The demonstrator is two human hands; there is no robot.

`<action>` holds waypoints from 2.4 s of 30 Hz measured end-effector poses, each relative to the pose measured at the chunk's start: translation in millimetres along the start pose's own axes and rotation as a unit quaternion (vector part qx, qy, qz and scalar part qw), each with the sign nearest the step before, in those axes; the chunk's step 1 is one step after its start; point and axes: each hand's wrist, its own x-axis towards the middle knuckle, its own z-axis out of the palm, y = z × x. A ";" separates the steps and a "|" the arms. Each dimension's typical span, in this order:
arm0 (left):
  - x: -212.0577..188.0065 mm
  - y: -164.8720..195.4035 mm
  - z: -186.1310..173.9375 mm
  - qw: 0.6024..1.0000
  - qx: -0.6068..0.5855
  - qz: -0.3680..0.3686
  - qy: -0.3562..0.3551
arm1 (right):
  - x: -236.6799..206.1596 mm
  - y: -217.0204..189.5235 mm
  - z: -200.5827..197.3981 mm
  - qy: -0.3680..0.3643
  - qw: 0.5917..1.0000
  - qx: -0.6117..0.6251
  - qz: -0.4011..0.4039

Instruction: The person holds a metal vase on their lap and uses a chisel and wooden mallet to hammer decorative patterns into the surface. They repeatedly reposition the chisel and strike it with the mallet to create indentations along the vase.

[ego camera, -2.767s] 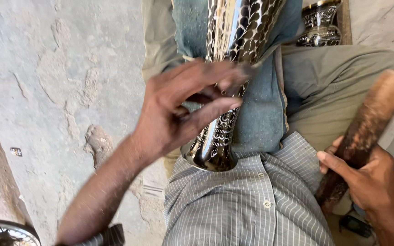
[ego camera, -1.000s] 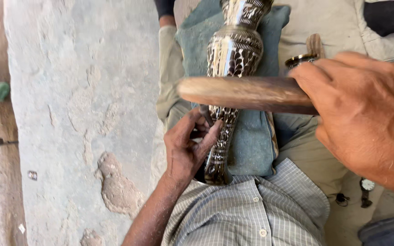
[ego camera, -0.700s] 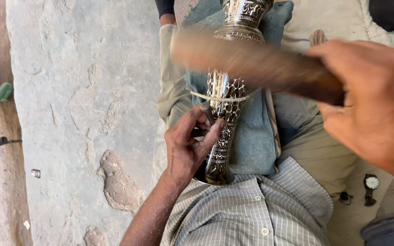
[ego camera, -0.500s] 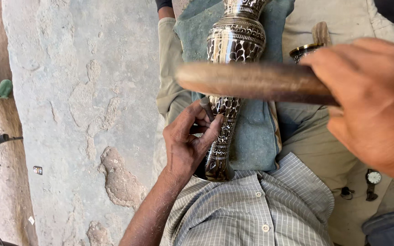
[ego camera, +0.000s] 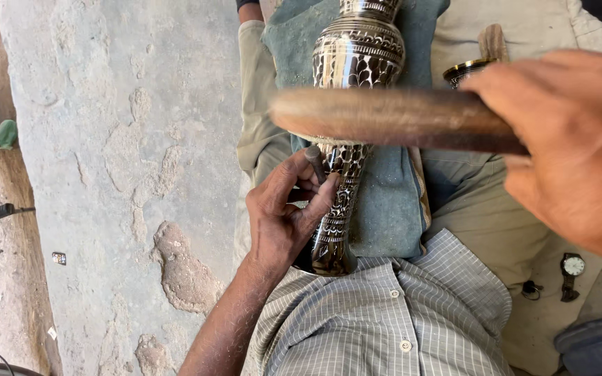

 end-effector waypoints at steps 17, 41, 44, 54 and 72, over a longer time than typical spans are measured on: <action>0.0 -3.7 0.0 0.999 0.012 0.032 0.003 | -15.7 38.8 30.0 -0.013 0.995 0.076 0.067; -12.4 -8.4 6.4 0.983 0.109 0.139 0.042 | -5.1 -22.3 6.8 0.017 0.999 -0.037 -0.007; -15.4 -8.6 6.3 0.987 0.099 0.120 0.049 | 21.3 -40.1 -17.0 0.040 0.992 -0.062 -0.098; -4.7 -4.6 2.3 0.995 -0.070 0.053 0.053 | -27.8 22.5 38.7 0.035 0.995 0.078 0.057; 58.9 23.9 -18.6 0.923 0.147 0.085 -0.346 | -98.7 -5.3 111.3 0.253 0.762 0.527 0.279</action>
